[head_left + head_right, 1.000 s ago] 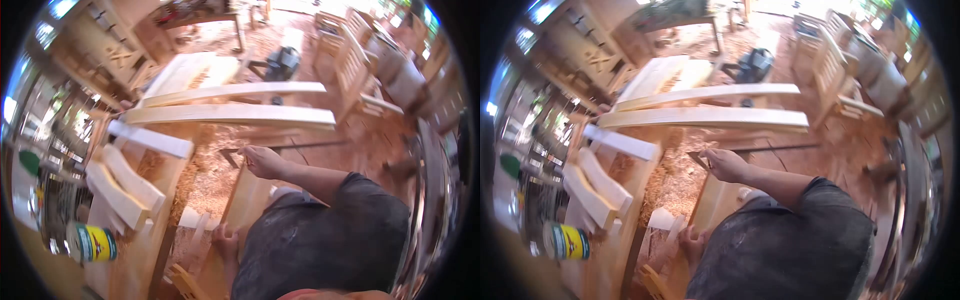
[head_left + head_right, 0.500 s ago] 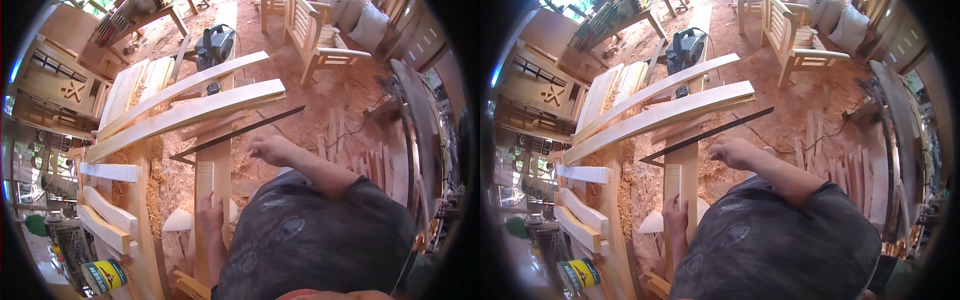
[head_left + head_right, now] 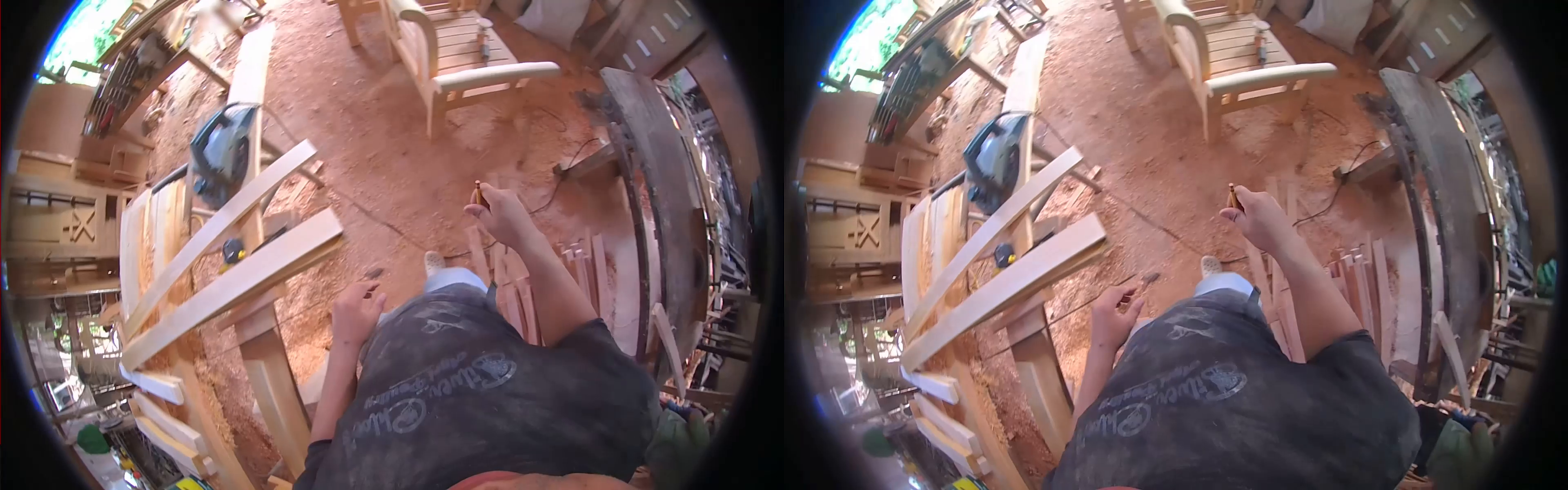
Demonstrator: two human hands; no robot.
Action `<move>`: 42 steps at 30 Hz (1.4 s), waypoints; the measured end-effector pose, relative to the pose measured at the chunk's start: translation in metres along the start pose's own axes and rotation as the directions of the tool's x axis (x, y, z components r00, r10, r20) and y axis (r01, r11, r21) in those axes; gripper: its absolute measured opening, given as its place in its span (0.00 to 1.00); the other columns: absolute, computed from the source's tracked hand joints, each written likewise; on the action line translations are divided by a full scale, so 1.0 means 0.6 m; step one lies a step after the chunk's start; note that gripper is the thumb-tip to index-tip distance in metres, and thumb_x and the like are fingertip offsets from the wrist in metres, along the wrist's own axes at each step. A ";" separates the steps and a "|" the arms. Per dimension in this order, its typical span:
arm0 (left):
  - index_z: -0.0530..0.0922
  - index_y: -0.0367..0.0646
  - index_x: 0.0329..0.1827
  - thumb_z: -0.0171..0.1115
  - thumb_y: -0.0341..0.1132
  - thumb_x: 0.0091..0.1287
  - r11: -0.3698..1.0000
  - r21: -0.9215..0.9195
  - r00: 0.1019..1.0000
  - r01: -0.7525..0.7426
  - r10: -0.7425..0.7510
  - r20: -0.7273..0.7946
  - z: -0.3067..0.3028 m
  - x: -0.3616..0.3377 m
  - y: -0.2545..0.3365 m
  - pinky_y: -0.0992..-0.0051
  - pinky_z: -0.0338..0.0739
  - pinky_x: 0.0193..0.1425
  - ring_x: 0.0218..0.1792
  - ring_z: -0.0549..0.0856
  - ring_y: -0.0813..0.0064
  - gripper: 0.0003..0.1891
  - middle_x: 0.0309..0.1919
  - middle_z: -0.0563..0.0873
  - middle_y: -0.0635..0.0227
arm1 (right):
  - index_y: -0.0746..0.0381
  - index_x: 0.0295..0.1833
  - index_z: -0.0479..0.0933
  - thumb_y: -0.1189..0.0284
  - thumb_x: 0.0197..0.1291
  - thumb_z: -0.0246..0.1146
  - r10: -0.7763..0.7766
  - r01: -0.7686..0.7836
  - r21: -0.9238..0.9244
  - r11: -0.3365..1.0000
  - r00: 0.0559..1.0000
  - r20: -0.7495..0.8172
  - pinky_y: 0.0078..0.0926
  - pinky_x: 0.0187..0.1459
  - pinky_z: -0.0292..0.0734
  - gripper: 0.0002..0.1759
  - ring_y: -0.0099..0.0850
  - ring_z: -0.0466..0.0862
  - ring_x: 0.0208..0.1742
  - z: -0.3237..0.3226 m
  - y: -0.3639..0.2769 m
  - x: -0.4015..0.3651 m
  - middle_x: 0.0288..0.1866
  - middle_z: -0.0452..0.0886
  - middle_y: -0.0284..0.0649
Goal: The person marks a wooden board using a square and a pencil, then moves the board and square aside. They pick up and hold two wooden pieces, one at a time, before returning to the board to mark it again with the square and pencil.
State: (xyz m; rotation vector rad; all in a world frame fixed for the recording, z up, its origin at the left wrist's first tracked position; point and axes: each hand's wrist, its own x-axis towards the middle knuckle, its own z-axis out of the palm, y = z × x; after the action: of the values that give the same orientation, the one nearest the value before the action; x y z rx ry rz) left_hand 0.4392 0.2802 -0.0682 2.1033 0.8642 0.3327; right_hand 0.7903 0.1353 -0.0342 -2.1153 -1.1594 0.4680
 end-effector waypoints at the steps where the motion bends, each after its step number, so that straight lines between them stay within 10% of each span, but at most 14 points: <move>1: 0.89 0.40 0.52 0.77 0.35 0.65 1.000 -0.005 1.000 0.003 -0.003 0.017 0.007 0.031 0.020 0.65 0.87 0.48 0.41 0.92 0.60 0.14 0.44 0.93 0.56 | 0.68 0.43 0.78 0.66 0.68 0.74 0.000 0.000 -0.014 1.000 1.000 -0.020 0.46 0.39 0.76 0.16 0.55 0.83 0.36 -0.029 0.012 0.004 0.31 0.83 0.55; 8: 0.90 0.44 0.56 0.78 0.37 0.64 0.999 0.049 0.979 -0.004 -0.006 0.205 0.062 0.189 0.083 0.64 0.87 0.51 0.44 0.93 0.63 0.18 0.44 0.93 0.57 | 0.69 0.51 0.80 0.64 0.68 0.74 0.086 -0.092 -0.032 0.995 0.984 -0.159 0.49 0.38 0.77 0.19 0.60 0.86 0.38 -0.101 0.063 0.022 0.34 0.85 0.57; 18: 0.89 0.45 0.59 0.80 0.38 0.64 0.988 0.122 0.927 0.097 -0.134 0.350 0.086 0.350 0.057 0.63 0.87 0.58 0.48 0.92 0.60 0.21 0.51 0.92 0.57 | 0.62 0.47 0.86 0.71 0.70 0.71 0.246 -0.270 0.057 0.961 0.932 0.268 0.38 0.39 0.81 0.06 0.49 0.89 0.35 -0.067 0.089 0.079 0.33 0.88 0.50; 26: 0.88 0.40 0.61 0.79 0.39 0.67 0.869 -0.377 0.931 0.321 -0.216 0.295 0.115 0.549 0.030 0.67 0.88 0.59 0.49 0.93 0.68 0.21 0.50 0.94 0.58 | 0.59 0.53 0.84 0.71 0.73 0.66 0.090 -0.047 -0.152 0.987 0.951 0.297 0.40 0.43 0.83 0.08 0.53 0.89 0.43 -0.059 0.093 0.431 0.38 0.90 0.47; 35: 0.87 0.37 0.61 0.78 0.35 0.69 0.832 -0.472 0.953 0.292 -0.292 0.076 -0.038 0.802 0.078 0.70 0.87 0.58 0.49 0.92 0.73 0.20 0.50 0.93 0.59 | 0.62 0.58 0.83 0.70 0.77 0.66 -0.297 0.290 -0.068 0.955 0.916 -0.271 0.43 0.53 0.85 0.10 0.50 0.92 0.50 -0.123 0.043 0.839 0.47 0.91 0.52; 42: 0.87 0.36 0.60 0.78 0.34 0.69 0.841 -0.464 0.950 0.277 -0.313 0.000 -0.124 0.947 0.084 0.74 0.87 0.57 0.48 0.91 0.76 0.19 0.48 0.93 0.61 | 0.69 0.72 0.72 0.61 0.70 0.73 -0.157 0.088 -0.240 0.967 0.944 -0.290 0.49 0.72 0.76 0.33 0.57 0.82 0.70 -0.120 0.102 1.068 0.68 0.82 0.61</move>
State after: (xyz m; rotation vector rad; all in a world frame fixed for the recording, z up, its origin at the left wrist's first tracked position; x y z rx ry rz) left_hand 0.8397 0.6895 -0.0163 1.5004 1.0253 0.4085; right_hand 1.2158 0.6234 -0.0214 -2.1898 -1.1952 -0.0557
